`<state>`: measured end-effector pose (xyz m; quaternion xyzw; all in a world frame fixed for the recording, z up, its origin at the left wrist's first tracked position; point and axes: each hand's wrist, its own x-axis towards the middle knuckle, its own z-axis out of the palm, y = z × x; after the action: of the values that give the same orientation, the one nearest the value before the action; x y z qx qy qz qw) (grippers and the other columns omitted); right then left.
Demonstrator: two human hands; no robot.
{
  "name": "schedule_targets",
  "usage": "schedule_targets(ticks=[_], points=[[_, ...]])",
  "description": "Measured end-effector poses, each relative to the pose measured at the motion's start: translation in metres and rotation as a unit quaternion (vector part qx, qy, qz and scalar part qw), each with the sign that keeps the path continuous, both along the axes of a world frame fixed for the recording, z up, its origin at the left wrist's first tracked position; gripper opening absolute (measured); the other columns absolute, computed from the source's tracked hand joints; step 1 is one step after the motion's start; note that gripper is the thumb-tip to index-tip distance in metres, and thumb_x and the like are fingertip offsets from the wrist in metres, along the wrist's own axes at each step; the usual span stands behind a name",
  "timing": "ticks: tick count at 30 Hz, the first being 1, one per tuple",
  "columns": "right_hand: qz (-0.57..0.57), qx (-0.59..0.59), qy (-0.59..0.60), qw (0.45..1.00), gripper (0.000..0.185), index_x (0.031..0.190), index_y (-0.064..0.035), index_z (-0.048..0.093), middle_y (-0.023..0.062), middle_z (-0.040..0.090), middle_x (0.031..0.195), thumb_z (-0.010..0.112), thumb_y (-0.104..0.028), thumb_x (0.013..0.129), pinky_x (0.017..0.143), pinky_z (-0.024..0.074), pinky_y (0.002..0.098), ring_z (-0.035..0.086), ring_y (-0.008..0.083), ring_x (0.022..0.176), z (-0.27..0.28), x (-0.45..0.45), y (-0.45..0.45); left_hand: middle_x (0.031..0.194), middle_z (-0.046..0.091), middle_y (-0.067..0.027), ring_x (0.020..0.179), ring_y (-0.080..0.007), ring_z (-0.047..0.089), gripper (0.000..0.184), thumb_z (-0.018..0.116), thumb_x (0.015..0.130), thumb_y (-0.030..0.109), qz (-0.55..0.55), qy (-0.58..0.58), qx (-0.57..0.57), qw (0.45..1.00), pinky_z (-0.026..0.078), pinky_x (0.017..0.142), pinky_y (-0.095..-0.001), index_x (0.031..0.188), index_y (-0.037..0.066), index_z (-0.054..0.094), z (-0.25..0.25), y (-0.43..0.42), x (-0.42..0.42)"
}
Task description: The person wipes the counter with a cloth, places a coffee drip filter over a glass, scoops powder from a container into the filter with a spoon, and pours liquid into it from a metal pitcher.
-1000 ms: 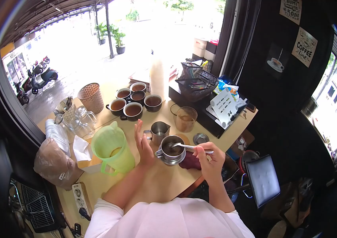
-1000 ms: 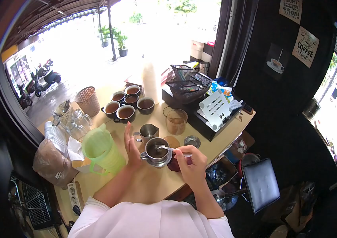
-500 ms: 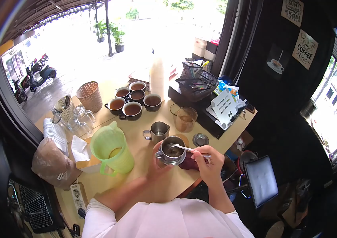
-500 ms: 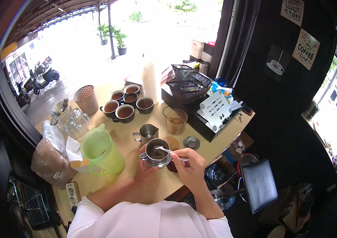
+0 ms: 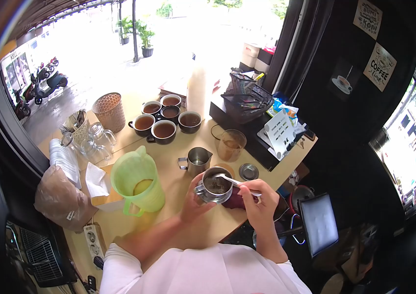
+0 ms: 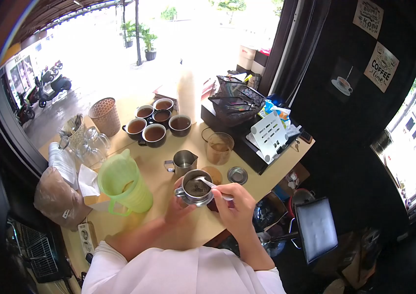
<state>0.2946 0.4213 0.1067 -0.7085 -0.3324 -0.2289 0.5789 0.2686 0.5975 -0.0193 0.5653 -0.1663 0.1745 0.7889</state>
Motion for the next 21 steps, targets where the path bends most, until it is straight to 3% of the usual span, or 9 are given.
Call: schedule_targets(ticks=[11, 18, 21], points=[[0.005, -0.017, -0.016, 1.0, 0.006, 0.084, 0.0009, 0.064, 0.008, 0.064, 0.072, 0.068, -0.002, 0.085, 0.051, 0.0433, 0.0212, 0.059, 0.0119, 0.058, 0.003, 0.0, 0.005, 0.142, 0.036, -0.0114, 0.131, -0.0216, 0.04, 0.091, 0.074, 0.075, 0.002, -0.004, 0.01, -0.02, 1.0, 0.034, 0.11, -0.0367, 0.146, 0.003, 0.019, -0.009, 0.0, 0.003], [-0.021, 0.117, 0.006, 0.993, 0.007, 0.083, 0.0019, 0.064, 0.0104, 0.065, 0.071, 0.068, -0.004, 0.086, 0.051, 0.0433, 0.0232, 0.059, 0.0135, 0.057, -0.011, 0.003, -0.006, 0.141, 0.038, -0.0128, 0.13, -0.0216, 0.041, 0.091, 0.076, 0.075, 0.003, 0.017, 0.005, 0.017, 1.0, 0.035, 0.108, -0.036, 0.146, 0.002, 0.019, -0.01, 0.001, 0.003], [0.003, 0.048, -0.041, 0.998, 0.016, 0.084, 0.0023, 0.064, 0.0084, 0.062, 0.069, 0.062, -0.01, 0.093, 0.05, 0.0421, 0.0205, 0.056, 0.01, 0.057, -0.012, 0.009, -0.007, 0.141, 0.038, -0.0132, 0.13, -0.022, 0.041, 0.091, 0.076, 0.075, 0.004, 0.028, -0.006, 0.041, 0.999, 0.034, 0.108, -0.0363, 0.146, 0.001, 0.019, -0.012, 0.003, 0.004]])
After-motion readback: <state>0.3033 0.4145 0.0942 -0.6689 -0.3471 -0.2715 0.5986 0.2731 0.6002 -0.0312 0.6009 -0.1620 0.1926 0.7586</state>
